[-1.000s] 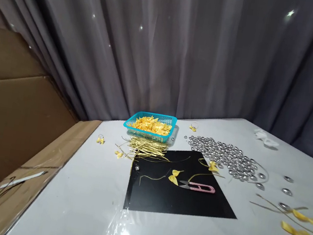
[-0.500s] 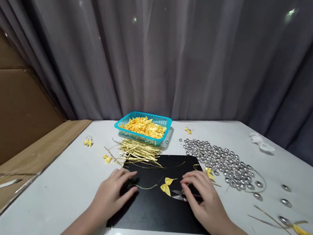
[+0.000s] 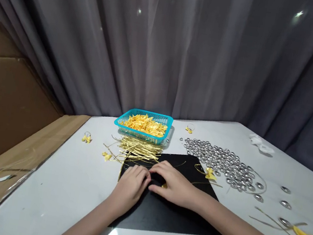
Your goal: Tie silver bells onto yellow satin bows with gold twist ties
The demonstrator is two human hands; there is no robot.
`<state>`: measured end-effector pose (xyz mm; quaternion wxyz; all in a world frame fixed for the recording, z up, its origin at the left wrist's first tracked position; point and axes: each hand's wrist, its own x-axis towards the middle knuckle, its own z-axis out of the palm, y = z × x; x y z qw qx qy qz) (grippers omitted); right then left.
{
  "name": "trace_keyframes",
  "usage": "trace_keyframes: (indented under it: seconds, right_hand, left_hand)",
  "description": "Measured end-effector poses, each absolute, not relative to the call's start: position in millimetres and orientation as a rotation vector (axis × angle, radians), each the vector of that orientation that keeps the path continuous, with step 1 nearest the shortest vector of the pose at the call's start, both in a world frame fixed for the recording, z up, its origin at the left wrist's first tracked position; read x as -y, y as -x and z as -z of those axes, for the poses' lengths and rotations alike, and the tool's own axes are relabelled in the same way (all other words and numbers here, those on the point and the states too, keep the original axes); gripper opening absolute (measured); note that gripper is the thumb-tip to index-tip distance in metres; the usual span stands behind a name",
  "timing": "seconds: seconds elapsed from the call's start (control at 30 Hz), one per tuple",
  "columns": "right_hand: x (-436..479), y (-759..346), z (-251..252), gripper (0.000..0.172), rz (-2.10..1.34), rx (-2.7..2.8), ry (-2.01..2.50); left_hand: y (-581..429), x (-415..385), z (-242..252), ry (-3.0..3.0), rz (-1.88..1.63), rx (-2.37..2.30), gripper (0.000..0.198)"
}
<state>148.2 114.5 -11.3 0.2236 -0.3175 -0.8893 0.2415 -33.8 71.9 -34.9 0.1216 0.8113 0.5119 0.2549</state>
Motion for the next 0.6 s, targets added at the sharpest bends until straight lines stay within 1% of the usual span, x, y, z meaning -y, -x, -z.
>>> trace_keyframes:
  seconds: [0.03,0.07,0.2,0.37,0.47,0.6]
  right_hand:
    - [-117,-141,10,0.012,-0.705,2.484,0.846]
    - [-119,-136,9,0.011,-0.736,2.501,0.816]
    - [-125,-133,-4,0.027,-0.832,2.526,0.748]
    - [-133,-146,-20,0.041,-1.165,2.417,0.887]
    - [-138,-154,-23,0.043,-1.249,2.377,0.952]
    - [-142,-162,-26,0.045,-1.206,2.389,1.061]
  left_hand:
    - [35,-71,32,-2.334,-0.764,-1.494,0.021]
    - [36,-70,29,-2.294,-0.788,-1.498,0.021]
    - [44,-68,15,-2.116,-0.881,-1.463,0.020]
    - [54,-68,8,-1.954,-0.954,-1.356,0.020]
    - [57,-66,6,-1.899,-0.941,-1.275,0.020]
    - [59,-63,4,-1.872,-0.907,-1.196,0.017]
